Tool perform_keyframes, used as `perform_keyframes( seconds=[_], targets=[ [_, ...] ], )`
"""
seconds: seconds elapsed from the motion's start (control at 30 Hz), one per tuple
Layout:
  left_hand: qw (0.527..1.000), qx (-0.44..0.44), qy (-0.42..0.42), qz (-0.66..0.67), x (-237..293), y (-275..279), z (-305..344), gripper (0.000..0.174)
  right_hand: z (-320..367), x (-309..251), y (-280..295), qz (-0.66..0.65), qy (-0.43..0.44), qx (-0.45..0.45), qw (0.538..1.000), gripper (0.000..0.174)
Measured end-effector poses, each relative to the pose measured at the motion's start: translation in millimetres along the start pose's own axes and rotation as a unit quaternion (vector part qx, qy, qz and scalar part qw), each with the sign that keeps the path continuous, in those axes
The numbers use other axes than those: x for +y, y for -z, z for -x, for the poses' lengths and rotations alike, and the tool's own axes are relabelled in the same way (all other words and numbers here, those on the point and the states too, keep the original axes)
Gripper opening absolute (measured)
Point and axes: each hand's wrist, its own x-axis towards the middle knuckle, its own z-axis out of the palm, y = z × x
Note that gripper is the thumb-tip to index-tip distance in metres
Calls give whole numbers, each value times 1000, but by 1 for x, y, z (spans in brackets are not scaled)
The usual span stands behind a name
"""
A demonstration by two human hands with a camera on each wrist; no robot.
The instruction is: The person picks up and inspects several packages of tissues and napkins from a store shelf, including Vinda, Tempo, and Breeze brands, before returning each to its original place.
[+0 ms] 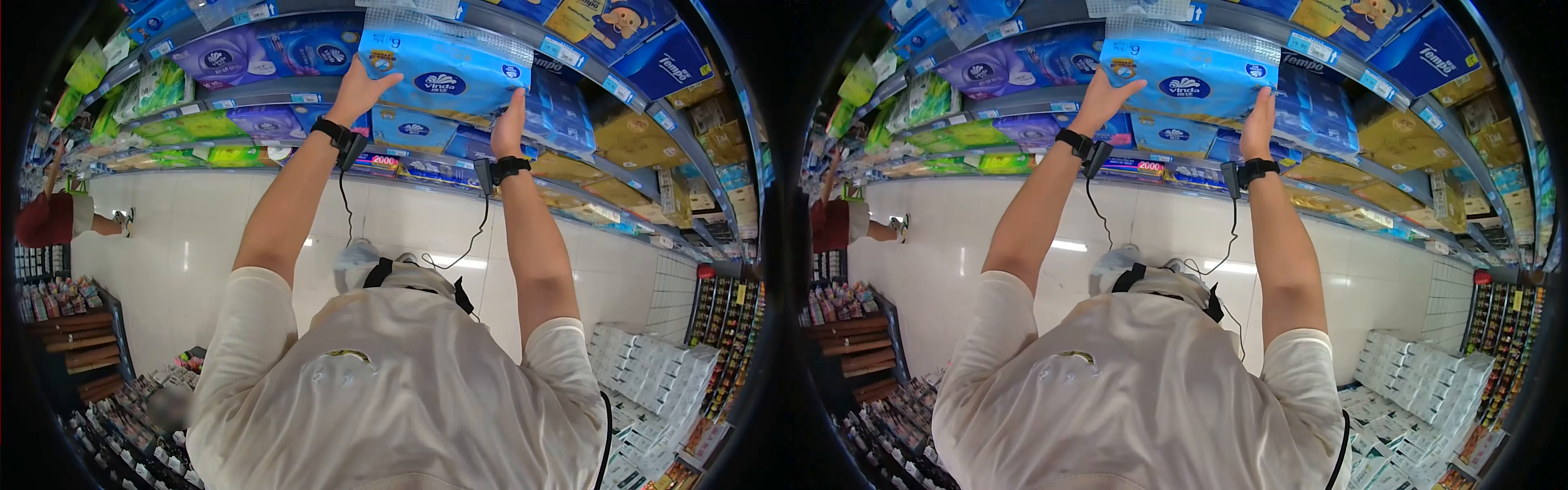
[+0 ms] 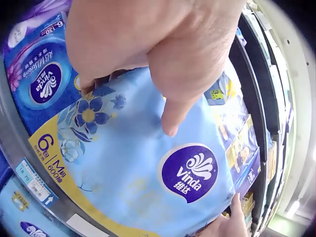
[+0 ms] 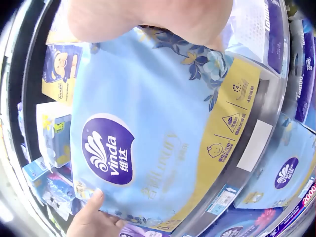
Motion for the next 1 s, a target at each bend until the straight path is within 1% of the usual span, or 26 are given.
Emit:
perform_keyframes(
  seconds=[0.03,0.07,0.1,0.13,0.17,0.23,0.37,0.43,0.47,0.53,0.63,0.7,0.77,0.83,0.9,0.97,1.0],
  targets=[
    [1000,-4,29,-4,-4,-1,-4,64,-6,-2,-4,-1,1,1,1000,67],
    [1000,-5,28,-4,-9,-2,-8,64,-11,-5,-6,28,-31,29,999,69],
    [999,-9,39,-23,-8,-2,-10,69,-16,-5,-8,58,-63,57,995,72],
    [998,-13,50,-42,-8,-4,-12,74,-23,-5,-9,81,-62,67,992,76],
    [998,-15,51,-41,-7,-6,-14,74,-27,-5,-8,82,-63,69,992,76],
    [997,-17,46,-55,-8,-8,-20,71,-31,-20,-16,65,-107,37,991,108],
    [998,-18,18,-53,-26,-12,-39,69,-49,-13,-16,49,-124,38,990,109],
    [996,2,2,-89,-32,-14,-48,69,-58,-1,-15,62,-101,76,990,72],
    [996,2,2,-88,-35,-16,-51,69,-63,3,-13,63,-101,77,990,72],
    [994,13,36,-105,-35,-18,-54,66,-72,14,-5,86,-83,39,992,67],
    [992,10,42,-120,-42,-22,-59,67,-83,29,-2,89,-99,49,990,64],
    [992,15,36,-121,-52,-26,-57,67,-86,37,-1,84,-87,45,992,63],
    [993,13,52,-104,-63,-31,-52,67,-88,44,1,80,-93,42,992,62],
    [993,18,63,-100,-65,-35,-48,67,-86,39,-1,96,-95,40,990,62],
    [995,20,71,-68,-68,-36,-48,64,-81,34,-5,115,-100,38,988,62],
    [994,16,72,-76,-70,-36,-47,64,-73,29,-12,108,-101,68,987,64],
    [994,15,70,-85,-70,-35,-48,64,-73,28,-12,109,-101,66,987,64]
  ],
)
